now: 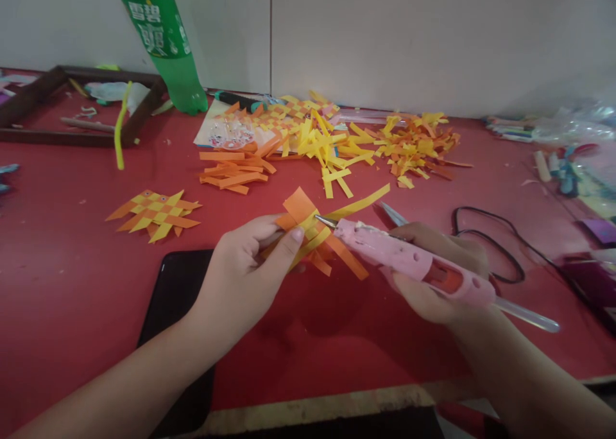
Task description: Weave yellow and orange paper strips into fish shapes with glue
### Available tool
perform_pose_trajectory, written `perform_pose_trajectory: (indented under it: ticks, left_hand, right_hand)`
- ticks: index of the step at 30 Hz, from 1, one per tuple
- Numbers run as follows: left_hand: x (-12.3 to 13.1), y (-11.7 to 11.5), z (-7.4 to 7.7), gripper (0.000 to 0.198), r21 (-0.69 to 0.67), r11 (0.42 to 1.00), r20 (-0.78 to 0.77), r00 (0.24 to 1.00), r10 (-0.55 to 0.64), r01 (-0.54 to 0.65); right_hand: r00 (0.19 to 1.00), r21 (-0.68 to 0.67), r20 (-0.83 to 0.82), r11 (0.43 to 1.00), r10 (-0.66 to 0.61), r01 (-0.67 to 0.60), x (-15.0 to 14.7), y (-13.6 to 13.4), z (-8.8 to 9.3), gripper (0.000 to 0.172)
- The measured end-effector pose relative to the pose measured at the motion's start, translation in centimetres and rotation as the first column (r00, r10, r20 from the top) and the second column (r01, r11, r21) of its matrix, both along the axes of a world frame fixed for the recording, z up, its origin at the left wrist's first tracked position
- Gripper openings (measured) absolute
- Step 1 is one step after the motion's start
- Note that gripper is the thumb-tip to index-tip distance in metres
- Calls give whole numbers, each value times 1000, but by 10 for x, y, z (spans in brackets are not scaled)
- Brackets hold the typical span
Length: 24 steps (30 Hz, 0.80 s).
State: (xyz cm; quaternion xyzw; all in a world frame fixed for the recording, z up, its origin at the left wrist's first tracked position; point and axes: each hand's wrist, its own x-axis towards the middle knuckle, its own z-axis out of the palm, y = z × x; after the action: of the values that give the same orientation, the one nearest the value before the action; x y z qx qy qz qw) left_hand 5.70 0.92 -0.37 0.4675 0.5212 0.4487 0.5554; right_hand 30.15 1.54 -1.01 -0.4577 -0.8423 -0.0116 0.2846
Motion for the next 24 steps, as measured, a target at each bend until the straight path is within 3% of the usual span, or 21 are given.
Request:
perform_pose_trajectory:
  ticks: [15, 24]
  left_hand:
    - [0, 2, -4, 16, 69, 997, -109, 993, 35, -28]
    - [0, 0, -4, 18, 76, 997, -132, 990, 42, -32]
  right_hand:
    - [1000, 25, 20, 1000, -11, 11, -4, -1, 6, 11]
    - [999, 22, -18, 999, -44, 44, -1, -3, -1, 11]
